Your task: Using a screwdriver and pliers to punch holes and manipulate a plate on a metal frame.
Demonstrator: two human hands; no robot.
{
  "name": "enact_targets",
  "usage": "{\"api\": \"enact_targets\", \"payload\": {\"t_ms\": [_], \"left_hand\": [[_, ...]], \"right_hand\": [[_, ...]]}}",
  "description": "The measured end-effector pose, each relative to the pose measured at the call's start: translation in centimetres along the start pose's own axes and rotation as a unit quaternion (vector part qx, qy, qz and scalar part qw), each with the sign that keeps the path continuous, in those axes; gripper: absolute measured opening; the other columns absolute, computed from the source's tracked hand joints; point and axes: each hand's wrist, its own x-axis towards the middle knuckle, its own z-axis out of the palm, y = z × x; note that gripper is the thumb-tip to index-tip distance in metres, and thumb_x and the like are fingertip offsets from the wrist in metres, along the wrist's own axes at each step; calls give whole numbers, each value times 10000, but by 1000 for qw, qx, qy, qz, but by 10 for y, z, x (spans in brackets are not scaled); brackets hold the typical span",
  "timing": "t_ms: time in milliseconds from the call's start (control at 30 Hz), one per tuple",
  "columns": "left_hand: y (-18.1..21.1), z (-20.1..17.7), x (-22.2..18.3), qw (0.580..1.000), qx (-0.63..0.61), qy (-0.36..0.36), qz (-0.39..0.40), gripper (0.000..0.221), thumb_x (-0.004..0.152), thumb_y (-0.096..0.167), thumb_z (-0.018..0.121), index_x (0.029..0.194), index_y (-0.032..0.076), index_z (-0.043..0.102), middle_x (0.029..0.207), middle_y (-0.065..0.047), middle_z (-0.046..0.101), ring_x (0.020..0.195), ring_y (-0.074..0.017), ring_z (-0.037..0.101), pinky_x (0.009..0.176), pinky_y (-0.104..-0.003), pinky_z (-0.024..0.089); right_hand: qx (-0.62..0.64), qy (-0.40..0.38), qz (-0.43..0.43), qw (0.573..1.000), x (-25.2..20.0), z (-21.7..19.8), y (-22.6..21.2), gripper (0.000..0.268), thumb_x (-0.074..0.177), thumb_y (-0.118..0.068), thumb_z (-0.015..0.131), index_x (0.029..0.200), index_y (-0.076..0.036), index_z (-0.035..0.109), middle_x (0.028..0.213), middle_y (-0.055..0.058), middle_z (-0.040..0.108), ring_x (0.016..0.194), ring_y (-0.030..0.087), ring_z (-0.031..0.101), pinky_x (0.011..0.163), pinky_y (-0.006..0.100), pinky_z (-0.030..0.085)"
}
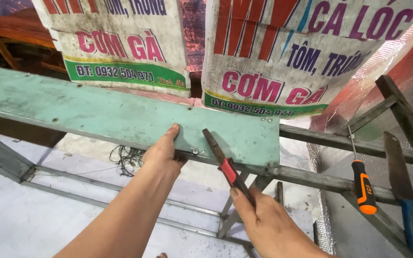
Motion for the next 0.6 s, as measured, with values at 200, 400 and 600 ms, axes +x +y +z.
{"api": "enact_targets", "payload": {"t_ms": [200,400,600], "left_hand": [[2,-4,-5,1000,7,-7,1,651,705,230,927,1233,54,590,1150,-135,694,1008,-314,676,811,-508,647],[0,-4,0,1000,19,1,4,745,679,278,939,1272,76,534,1200,-148,660,1012,-326,672,771,-506,651],[3,-3,-3,999,7,-36,-19,571,802,267,871,1269,99,587,1185,-116,667,1034,-307,666,834,-488,629]], "right_hand": [[101,-4,60,993,-22,-29,-13,487,1059,-541,414,909,-141,648,678,45,570,566,185,502,527,330,385],[118,84,55,988,-28,-34,2,482,987,-534,383,1153,-240,727,788,25,565,759,180,598,864,318,648],[180,71,80,978,-14,-26,32,507,994,-543,393,1138,-186,722,756,52,539,680,179,535,749,322,576]]}}
